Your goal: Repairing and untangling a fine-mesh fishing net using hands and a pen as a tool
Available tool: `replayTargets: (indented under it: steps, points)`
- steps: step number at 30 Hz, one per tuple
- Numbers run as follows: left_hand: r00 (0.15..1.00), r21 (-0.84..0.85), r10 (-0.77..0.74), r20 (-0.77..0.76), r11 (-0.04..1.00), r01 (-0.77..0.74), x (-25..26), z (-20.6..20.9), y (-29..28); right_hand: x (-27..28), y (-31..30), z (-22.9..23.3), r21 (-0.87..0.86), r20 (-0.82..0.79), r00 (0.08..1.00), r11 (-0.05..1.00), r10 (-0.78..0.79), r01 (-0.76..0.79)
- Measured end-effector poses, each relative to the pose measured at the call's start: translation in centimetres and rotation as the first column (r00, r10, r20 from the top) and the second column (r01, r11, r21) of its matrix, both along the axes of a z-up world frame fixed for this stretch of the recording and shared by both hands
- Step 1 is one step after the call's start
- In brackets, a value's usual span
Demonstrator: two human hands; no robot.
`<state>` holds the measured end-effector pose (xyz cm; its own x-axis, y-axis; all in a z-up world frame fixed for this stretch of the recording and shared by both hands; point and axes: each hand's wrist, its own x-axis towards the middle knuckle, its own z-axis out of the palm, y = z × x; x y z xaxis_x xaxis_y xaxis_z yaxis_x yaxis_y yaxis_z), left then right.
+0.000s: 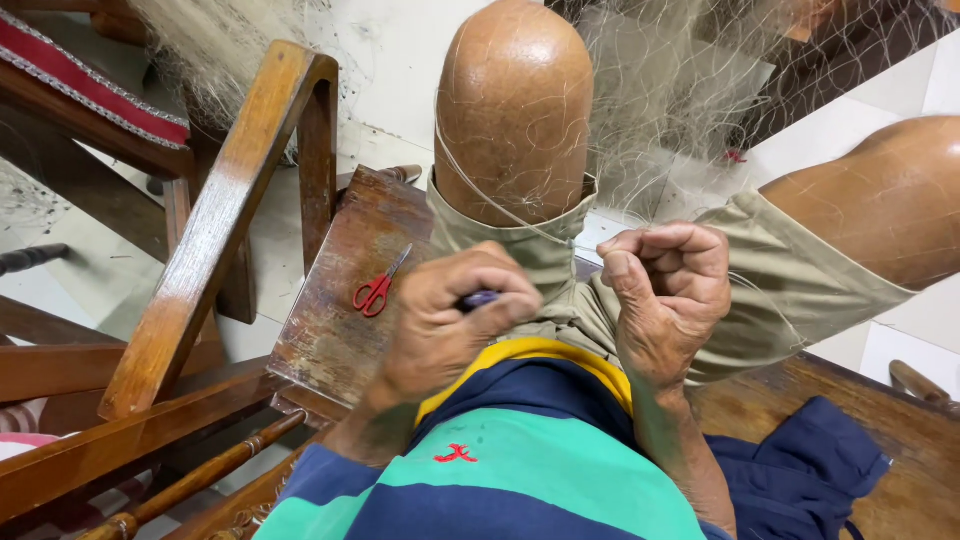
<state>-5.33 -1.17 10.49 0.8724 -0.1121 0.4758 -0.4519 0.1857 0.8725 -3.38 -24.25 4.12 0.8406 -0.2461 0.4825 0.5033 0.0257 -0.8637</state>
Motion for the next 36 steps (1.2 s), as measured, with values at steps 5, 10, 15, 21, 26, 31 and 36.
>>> replayTargets:
  steps: [5,10,15,21,26,31,36]
  points:
    - [0.991,-0.049,-0.028,-0.128,0.999,0.022,0.1,-2.1,-2.8,-0.1,0.2,-0.4,0.078,0.001,0.999,0.996,0.045,-0.045]
    - [0.992,-0.043,0.012,-0.123,0.999,-0.018,0.4,-2.1,-3.1,-0.1,0.6,-1.2,0.095,0.002,0.999,0.995,0.037,-0.037]
    - [0.997,-0.039,0.001,-0.082,0.999,-0.004,0.6,-2.7,-3.3,-0.1,0.4,-1.5,0.105,-0.005,0.998,0.993,0.055,-0.054]
    - [0.998,-0.003,-0.016,-0.060,1.000,0.016,0.7,-2.7,-3.0,0.1,-0.2,-2.4,0.142,-0.029,0.995,0.986,0.095,-0.090]
    - [0.998,0.069,-0.020,-0.056,0.997,0.024,1.0,-2.6,-2.9,0.1,-0.4,-2.4,0.193,-0.039,0.988,0.971,0.148,-0.138]
    - [0.994,0.020,-0.039,-0.098,0.999,0.041,0.8,-2.7,-2.7,0.6,-0.5,-3.0,0.319,-0.032,0.968,0.921,0.248,-0.225]
    - [0.982,-0.095,-0.091,-0.168,0.993,0.076,0.4,-2.8,-2.2,0.3,0.0,-2.2,0.442,-0.012,0.938,0.843,0.347,-0.307]
